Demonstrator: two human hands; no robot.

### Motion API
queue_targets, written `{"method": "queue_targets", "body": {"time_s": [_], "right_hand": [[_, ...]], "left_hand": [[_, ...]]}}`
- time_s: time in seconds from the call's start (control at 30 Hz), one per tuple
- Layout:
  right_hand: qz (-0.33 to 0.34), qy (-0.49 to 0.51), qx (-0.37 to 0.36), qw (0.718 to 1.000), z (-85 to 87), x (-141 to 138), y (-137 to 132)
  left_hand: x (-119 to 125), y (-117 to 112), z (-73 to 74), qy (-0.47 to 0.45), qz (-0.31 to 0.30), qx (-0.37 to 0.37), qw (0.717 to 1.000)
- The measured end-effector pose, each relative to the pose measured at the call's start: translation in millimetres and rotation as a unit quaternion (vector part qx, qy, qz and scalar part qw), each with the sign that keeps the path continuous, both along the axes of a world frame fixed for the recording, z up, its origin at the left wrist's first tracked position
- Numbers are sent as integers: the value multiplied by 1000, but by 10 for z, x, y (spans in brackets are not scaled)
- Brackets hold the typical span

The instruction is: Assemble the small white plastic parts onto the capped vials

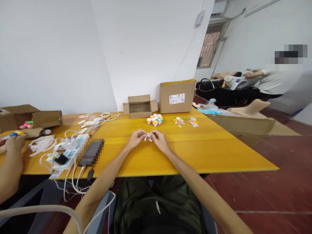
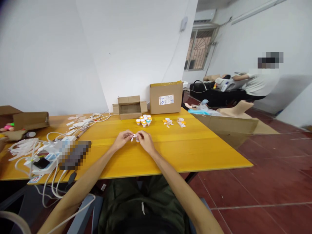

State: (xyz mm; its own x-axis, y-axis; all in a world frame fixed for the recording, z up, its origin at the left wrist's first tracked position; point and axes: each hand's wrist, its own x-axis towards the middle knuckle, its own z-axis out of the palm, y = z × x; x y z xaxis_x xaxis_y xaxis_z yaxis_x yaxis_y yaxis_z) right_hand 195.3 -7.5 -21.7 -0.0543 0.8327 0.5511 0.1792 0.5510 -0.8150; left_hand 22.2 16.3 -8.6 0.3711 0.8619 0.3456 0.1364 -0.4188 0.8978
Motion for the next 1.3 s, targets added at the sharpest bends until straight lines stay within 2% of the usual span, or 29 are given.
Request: {"method": "queue_targets", "body": {"time_s": [0.13, 0.5, 0.8, 1.3], "right_hand": [[14, 15, -21, 1000, -7, 3, 6], [3, 13, -18, 1000, -20, 4, 18], [28, 32, -40, 998, -9, -10, 5], [62, 75, -80, 992, -11, -10, 12]], "left_hand": [[25, -13, 4, -15, -6, -25, 1000], [10, -67, 82, -62, 0, -70, 996], [22, -98, 97, -82, -5, -100, 992], [11, -106, 105, -83, 14, -107, 991]]}}
